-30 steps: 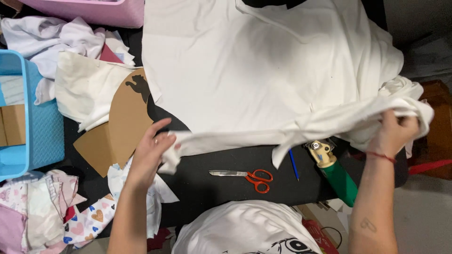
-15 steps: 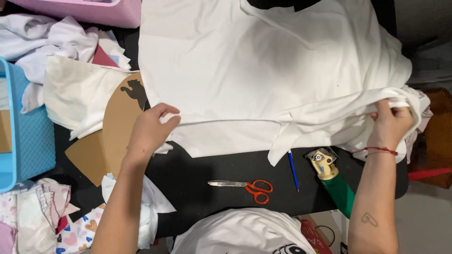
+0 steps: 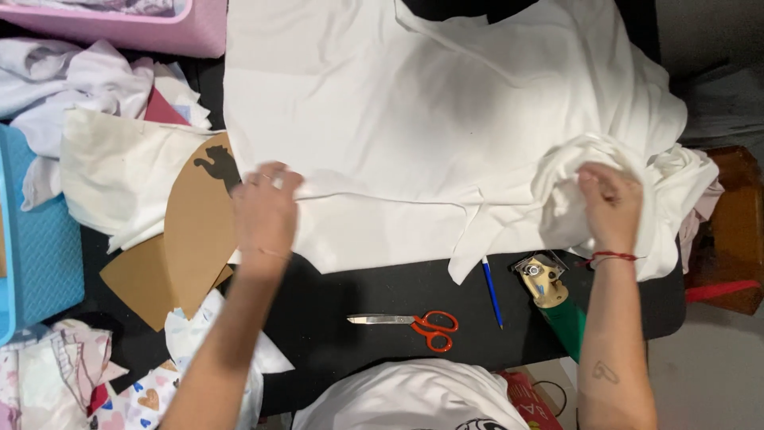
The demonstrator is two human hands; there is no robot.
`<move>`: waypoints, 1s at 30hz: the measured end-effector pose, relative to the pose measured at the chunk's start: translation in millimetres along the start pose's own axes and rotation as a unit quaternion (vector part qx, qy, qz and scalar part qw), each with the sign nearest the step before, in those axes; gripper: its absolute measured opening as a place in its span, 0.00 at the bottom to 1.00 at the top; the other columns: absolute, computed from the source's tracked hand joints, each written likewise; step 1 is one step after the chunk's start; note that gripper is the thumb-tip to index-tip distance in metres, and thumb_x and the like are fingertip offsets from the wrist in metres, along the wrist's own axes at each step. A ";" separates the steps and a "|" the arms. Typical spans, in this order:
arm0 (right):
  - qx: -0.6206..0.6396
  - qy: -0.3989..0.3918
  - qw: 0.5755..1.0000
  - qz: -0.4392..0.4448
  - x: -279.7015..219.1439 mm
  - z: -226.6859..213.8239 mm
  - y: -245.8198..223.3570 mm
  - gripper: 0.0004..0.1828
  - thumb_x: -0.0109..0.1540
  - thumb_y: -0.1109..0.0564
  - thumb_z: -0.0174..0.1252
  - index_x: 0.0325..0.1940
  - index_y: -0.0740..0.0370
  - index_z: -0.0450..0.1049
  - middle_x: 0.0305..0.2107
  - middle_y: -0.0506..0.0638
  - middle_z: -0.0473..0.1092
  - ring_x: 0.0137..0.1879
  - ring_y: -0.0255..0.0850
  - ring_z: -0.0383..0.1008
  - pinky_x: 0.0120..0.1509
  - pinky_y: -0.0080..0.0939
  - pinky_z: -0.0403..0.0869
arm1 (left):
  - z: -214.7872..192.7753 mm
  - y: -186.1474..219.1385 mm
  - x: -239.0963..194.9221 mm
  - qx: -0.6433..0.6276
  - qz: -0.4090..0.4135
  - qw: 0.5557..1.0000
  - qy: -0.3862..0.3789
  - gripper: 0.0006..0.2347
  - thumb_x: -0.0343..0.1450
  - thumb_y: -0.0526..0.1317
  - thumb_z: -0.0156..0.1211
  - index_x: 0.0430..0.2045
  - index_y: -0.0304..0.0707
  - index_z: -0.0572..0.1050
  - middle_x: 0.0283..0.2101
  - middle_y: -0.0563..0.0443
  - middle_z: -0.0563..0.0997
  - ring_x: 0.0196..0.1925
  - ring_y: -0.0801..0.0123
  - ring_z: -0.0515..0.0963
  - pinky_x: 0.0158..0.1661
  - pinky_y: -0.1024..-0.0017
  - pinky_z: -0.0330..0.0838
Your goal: Tracing patterns onto white fabric and cutting them out using a rotary cutter and scissors.
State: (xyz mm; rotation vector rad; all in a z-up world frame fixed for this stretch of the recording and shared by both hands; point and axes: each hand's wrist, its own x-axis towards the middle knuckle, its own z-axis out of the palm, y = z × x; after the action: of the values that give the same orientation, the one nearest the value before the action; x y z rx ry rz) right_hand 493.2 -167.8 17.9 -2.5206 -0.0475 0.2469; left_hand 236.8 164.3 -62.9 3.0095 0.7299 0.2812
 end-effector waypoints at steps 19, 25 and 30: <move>0.204 -0.189 0.957 0.086 -27.0 73.5 20.1 0.07 0.49 0.57 0.57 0.26 0.57 0.65 0.14 0.47 0.63 0.16 0.35 0.63 0.24 0.28 0.62 | 41.0 157.0 -17.3 -0.243 0.204 0.947 -0.052 0.28 0.61 0.52 0.52 0.54 0.43 0.56 0.61 0.49 0.54 0.64 0.65 0.50 0.60 0.55 0.38; 0.389 -0.112 0.913 -0.048 -50.3 54.6 -26.3 0.12 0.56 0.62 0.50 0.41 0.57 0.58 0.50 0.48 0.60 0.51 0.34 0.61 0.52 0.30 0.63 | 34.4 157.1 -15.9 -0.176 0.207 0.955 -0.123 0.27 0.65 0.57 0.35 0.57 0.46 0.48 0.63 0.50 0.44 0.66 0.66 0.40 0.61 0.55 0.31; 0.233 -0.145 0.945 -0.176 -75.5 110.7 15.9 0.10 0.56 0.63 0.51 0.41 0.59 0.68 0.43 0.53 0.66 0.49 0.41 0.67 0.45 0.36 0.70 | 43.4 154.2 -22.2 -0.172 0.217 0.955 -0.107 0.25 0.68 0.53 0.34 0.57 0.45 0.48 0.63 0.49 0.44 0.65 0.66 0.41 0.60 0.55 0.31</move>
State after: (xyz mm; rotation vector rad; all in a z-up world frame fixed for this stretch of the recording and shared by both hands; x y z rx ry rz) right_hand 398.0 -125.0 -67.6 -1.9460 -0.4932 0.4260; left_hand 295.0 17.5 -98.0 2.7645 -0.0099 0.0742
